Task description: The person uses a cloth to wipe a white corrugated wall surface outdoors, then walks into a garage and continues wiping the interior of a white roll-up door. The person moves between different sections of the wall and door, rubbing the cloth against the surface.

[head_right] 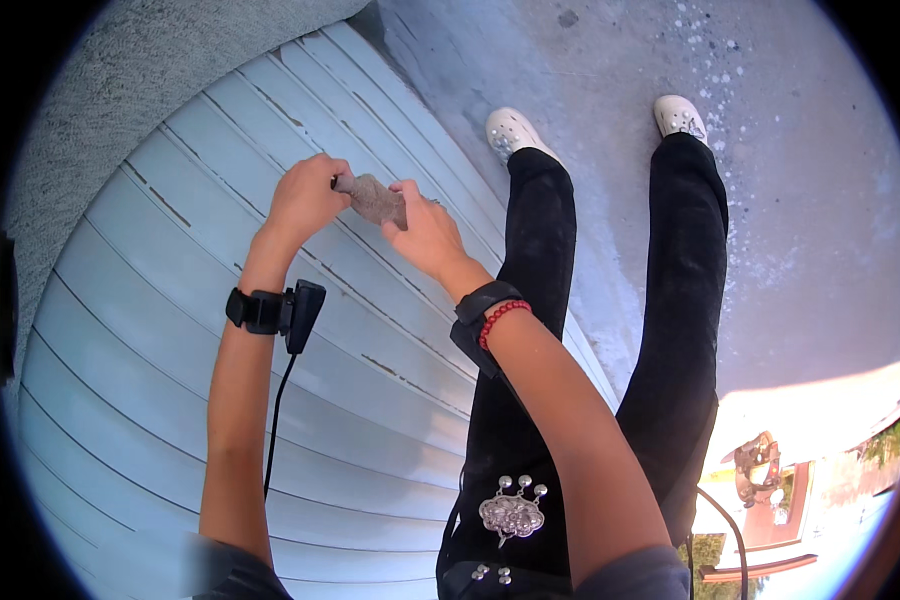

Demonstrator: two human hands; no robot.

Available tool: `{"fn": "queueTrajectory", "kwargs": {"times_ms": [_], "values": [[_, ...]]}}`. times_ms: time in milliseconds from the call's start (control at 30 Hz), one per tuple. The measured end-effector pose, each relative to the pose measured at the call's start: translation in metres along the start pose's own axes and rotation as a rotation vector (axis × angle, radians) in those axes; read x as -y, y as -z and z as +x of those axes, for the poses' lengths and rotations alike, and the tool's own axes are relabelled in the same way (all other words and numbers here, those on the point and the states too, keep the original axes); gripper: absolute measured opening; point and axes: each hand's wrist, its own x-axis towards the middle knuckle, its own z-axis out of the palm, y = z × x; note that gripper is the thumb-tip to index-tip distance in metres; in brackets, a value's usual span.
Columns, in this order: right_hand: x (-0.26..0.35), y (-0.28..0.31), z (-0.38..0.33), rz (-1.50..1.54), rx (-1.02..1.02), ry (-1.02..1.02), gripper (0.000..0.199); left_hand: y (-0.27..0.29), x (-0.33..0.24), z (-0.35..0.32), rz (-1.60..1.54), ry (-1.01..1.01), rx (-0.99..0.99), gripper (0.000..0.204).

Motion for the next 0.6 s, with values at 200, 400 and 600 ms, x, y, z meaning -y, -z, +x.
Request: {"fn": "queueTrajectory", "kwargs": {"times_ms": [200,400,600], "values": [[0.024,0.029,0.086,-0.203,-0.275,0.243,0.035,0.062,-0.001,0.083,0.277,-0.319,-0.166,0.015],[0.049,0.051,0.185,-0.193,-0.460,0.545,0.029,0.100,0.020,0.112,0.393,-0.359,-0.333,0.025],[0.064,-0.009,0.245,-0.468,-0.282,0.696,0.032,0.061,0.093,0.134,0.955,-0.206,-0.467,0.030]]}}
